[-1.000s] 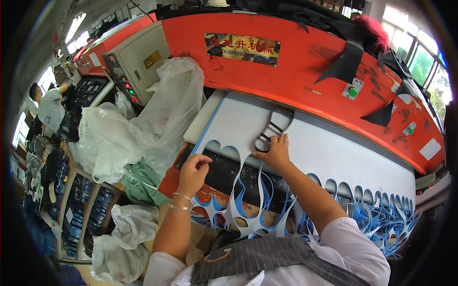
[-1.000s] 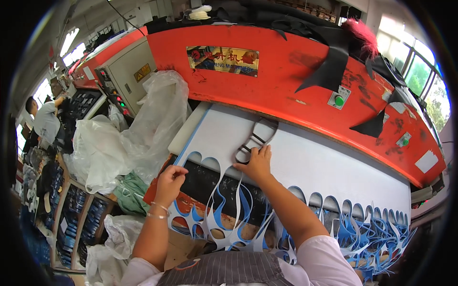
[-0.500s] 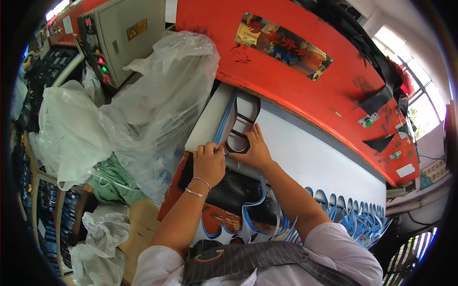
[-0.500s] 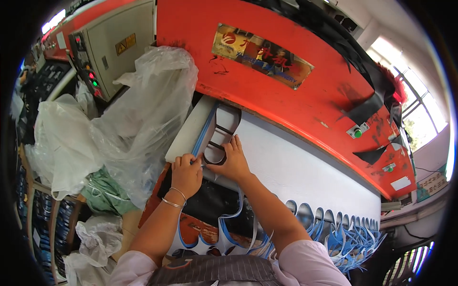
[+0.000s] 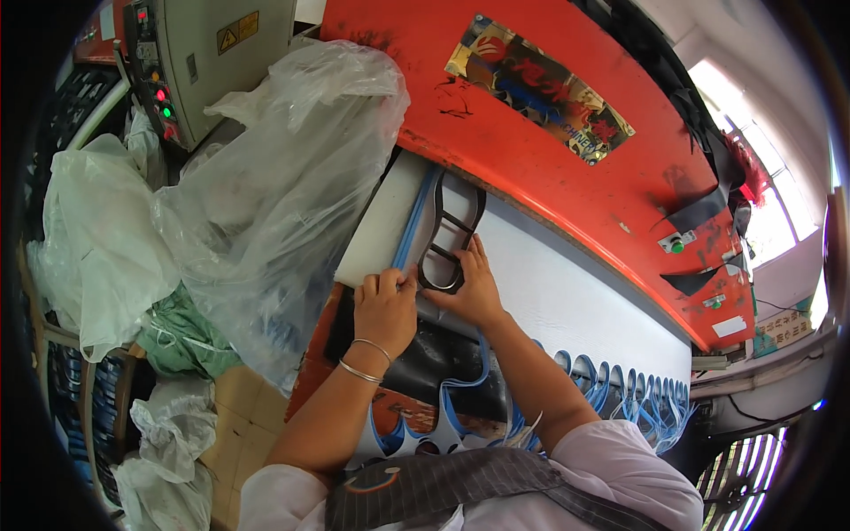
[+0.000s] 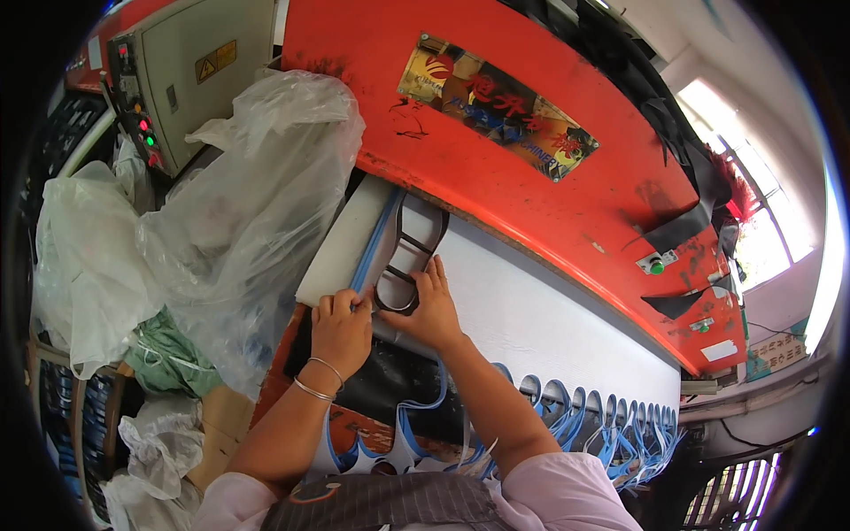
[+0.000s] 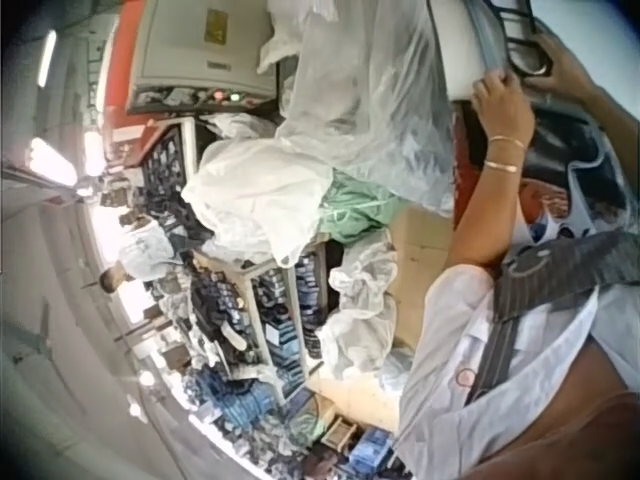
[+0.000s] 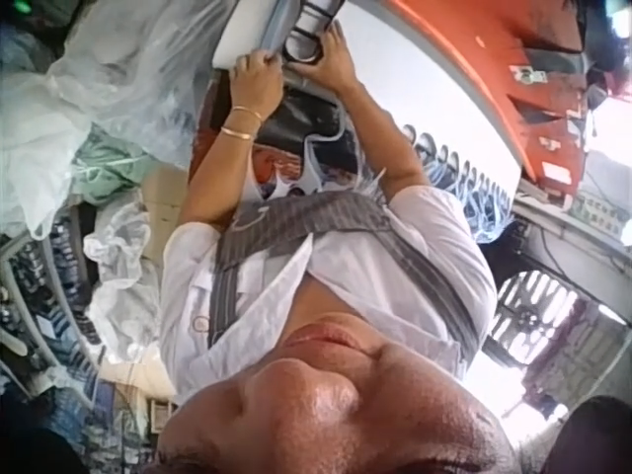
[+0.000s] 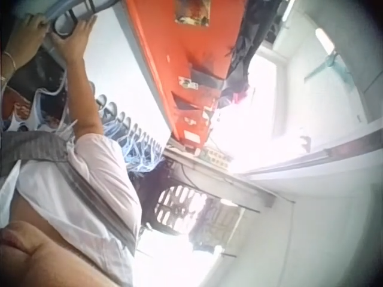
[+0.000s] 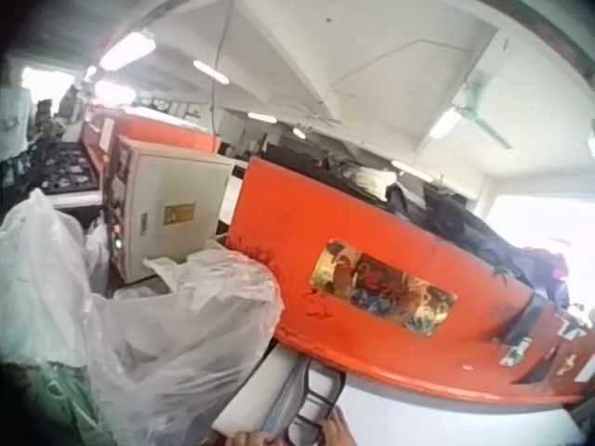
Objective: Using a hydraulic swing-arm clicking press to die-cut shoe insoles from a sheet of material.
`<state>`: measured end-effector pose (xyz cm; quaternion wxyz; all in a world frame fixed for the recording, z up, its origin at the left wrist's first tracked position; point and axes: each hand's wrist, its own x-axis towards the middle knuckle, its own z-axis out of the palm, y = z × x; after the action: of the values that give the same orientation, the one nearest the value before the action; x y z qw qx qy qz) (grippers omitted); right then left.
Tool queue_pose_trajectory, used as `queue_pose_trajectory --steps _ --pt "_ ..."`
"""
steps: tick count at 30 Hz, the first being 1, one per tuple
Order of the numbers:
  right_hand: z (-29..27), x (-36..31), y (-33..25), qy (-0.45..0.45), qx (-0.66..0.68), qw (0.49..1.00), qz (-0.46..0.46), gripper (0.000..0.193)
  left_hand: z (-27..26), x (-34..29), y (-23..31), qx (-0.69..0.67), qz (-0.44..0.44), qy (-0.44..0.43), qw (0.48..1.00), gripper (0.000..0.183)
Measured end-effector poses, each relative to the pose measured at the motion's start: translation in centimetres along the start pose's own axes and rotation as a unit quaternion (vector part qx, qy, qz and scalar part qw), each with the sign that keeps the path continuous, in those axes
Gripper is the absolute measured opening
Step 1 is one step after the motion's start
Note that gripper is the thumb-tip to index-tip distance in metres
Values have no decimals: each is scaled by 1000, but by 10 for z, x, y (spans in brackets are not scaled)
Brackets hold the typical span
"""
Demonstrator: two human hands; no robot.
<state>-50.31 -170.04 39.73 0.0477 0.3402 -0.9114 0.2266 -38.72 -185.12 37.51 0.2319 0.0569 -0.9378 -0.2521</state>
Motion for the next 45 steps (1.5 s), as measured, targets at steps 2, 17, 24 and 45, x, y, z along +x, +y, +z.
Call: queue_pose_trajectory --steps 2,17,24,45 --pt "-3 3 11 1 1 1000 1 81 7 7 7 9 -10 -13 1000 38" --pt "-26 30 52 18 19 999 -23 81 41 39 35 16 -31 43 998 38" --pt "-41 37 56 31 28 999 -10 79 37 55 48 39 -8 46 998 34" --pt "-543 -225 632 635 -216 718 186 38 172 237 467 -253 363 -223 868 25"
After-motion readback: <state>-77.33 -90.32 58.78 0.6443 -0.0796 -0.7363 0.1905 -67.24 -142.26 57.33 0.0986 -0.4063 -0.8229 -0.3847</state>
